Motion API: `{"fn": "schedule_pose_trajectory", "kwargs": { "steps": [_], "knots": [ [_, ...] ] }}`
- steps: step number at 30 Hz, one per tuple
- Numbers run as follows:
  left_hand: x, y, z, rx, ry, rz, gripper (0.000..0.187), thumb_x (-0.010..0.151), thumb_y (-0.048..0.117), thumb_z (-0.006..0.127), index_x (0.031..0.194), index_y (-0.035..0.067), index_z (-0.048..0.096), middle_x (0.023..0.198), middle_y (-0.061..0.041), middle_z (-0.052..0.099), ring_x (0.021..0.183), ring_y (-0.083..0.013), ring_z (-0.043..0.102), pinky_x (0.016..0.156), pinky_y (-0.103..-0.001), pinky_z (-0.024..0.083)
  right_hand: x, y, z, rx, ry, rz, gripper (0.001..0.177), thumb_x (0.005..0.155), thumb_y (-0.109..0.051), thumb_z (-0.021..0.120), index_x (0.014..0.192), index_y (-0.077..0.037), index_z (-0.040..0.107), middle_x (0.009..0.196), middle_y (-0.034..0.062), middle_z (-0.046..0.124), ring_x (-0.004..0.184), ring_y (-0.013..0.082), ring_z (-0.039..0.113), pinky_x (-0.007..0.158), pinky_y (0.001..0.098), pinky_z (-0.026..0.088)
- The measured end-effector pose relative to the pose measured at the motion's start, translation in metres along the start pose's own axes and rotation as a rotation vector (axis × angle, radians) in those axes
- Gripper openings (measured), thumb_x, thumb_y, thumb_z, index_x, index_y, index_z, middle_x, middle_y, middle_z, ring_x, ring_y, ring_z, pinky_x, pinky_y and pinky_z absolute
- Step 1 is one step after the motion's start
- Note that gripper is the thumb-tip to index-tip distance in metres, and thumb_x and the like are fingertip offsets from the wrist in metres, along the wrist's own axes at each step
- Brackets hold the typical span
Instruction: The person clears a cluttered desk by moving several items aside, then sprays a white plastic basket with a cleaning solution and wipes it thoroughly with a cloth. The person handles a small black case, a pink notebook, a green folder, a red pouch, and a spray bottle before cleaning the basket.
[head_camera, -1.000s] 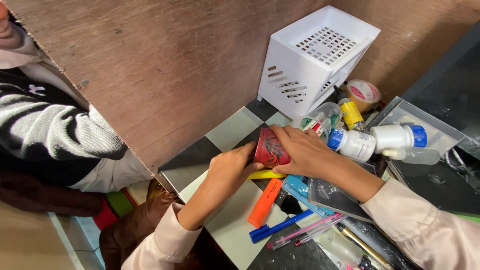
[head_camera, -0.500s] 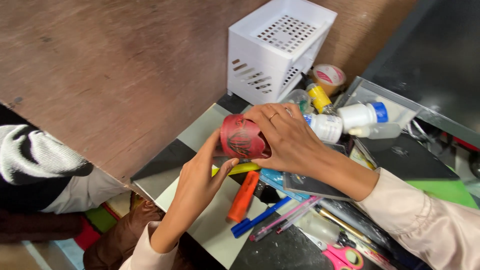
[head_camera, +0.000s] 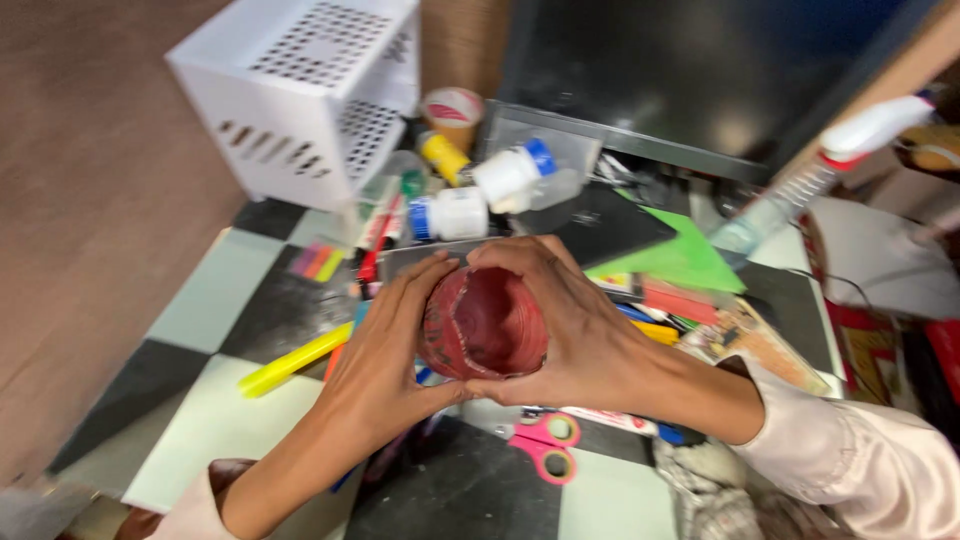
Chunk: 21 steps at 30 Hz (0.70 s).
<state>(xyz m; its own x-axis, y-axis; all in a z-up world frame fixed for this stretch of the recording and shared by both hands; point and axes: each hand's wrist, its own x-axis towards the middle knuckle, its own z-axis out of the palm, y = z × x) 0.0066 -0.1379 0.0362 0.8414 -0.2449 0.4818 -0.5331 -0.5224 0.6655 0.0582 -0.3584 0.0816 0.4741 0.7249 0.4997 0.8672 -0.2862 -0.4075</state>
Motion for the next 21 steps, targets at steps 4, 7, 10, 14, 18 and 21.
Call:
{"fn": "schedule_pose_trajectory", "kwargs": {
  "steps": [4, 7, 10, 14, 18, 21],
  "knots": [
    [0.026, 0.011, 0.030, 0.027, -0.033, 0.109, 0.097, 0.057, 0.032, 0.094, 0.139, 0.006, 0.047, 0.133, -0.017, 0.061, 0.124, -0.0372, 0.057, 0.100, -0.045, 0.047, -0.036, 0.001, -0.020, -0.036, 0.074, 0.084, 0.101, 0.063, -0.032, 0.096, 0.142, -0.006, 0.041, 0.140, 0.0143, 0.053, 0.131, 0.0331, 0.052, 0.112, 0.0425, 0.046],
    [0.038, 0.021, 0.054, -0.005, -0.109, 0.051, 0.103, 0.044, 0.031, 0.095, 0.134, 0.006, 0.052, 0.129, -0.015, 0.064, 0.118, -0.0374, 0.060, 0.096, -0.045, 0.049, -0.063, -0.001, -0.036, 0.001, 0.113, 0.217, 0.104, 0.062, -0.032, 0.097, 0.145, -0.004, 0.040, 0.147, 0.0163, 0.049, 0.138, 0.0329, 0.049, 0.114, 0.0426, 0.044],
    [0.050, 0.033, 0.075, -0.031, -0.092, 0.061, 0.104, 0.043, 0.038, 0.098, 0.131, 0.005, 0.053, 0.123, -0.015, 0.066, 0.115, -0.0362, 0.064, 0.093, -0.044, 0.052, -0.089, -0.003, -0.052, 0.280, 0.146, 0.321, 0.109, 0.074, -0.032, 0.095, 0.155, -0.004, 0.026, 0.162, 0.0160, 0.037, 0.150, 0.0285, 0.046, 0.122, 0.0409, 0.042],
    [0.069, 0.048, 0.100, -0.115, -0.154, 0.009, 0.108, 0.046, 0.045, 0.097, 0.135, 0.005, 0.051, 0.126, -0.017, 0.066, 0.112, -0.0324, 0.070, 0.091, -0.041, 0.057, -0.116, 0.000, -0.070, 0.253, 0.184, 0.510, 0.108, 0.070, -0.027, 0.094, 0.155, -0.004, 0.032, 0.155, 0.0145, 0.048, 0.143, 0.0252, 0.053, 0.116, 0.0398, 0.046],
    [0.094, 0.066, 0.126, -0.144, -0.316, 0.036, 0.108, 0.057, 0.048, 0.094, 0.145, 0.006, 0.047, 0.135, -0.019, 0.063, 0.116, -0.0333, 0.069, 0.093, -0.041, 0.056, -0.142, 0.005, -0.090, 0.092, 0.296, 0.631, 0.103, 0.064, -0.022, 0.093, 0.150, -0.006, 0.040, 0.141, 0.0122, 0.060, 0.125, 0.0211, 0.065, 0.102, 0.0357, 0.054],
    [0.115, 0.078, 0.152, -0.030, -0.333, 0.234, 0.108, 0.066, 0.047, 0.093, 0.148, 0.000, 0.041, 0.132, -0.026, 0.059, 0.117, -0.0427, 0.061, 0.092, -0.047, 0.050, -0.165, 0.015, -0.106, 0.141, 0.432, 0.593, 0.096, 0.071, -0.015, 0.090, 0.152, -0.004, 0.040, 0.143, 0.0160, 0.057, 0.133, 0.0233, 0.060, 0.114, 0.0376, 0.051]
  ]
}}
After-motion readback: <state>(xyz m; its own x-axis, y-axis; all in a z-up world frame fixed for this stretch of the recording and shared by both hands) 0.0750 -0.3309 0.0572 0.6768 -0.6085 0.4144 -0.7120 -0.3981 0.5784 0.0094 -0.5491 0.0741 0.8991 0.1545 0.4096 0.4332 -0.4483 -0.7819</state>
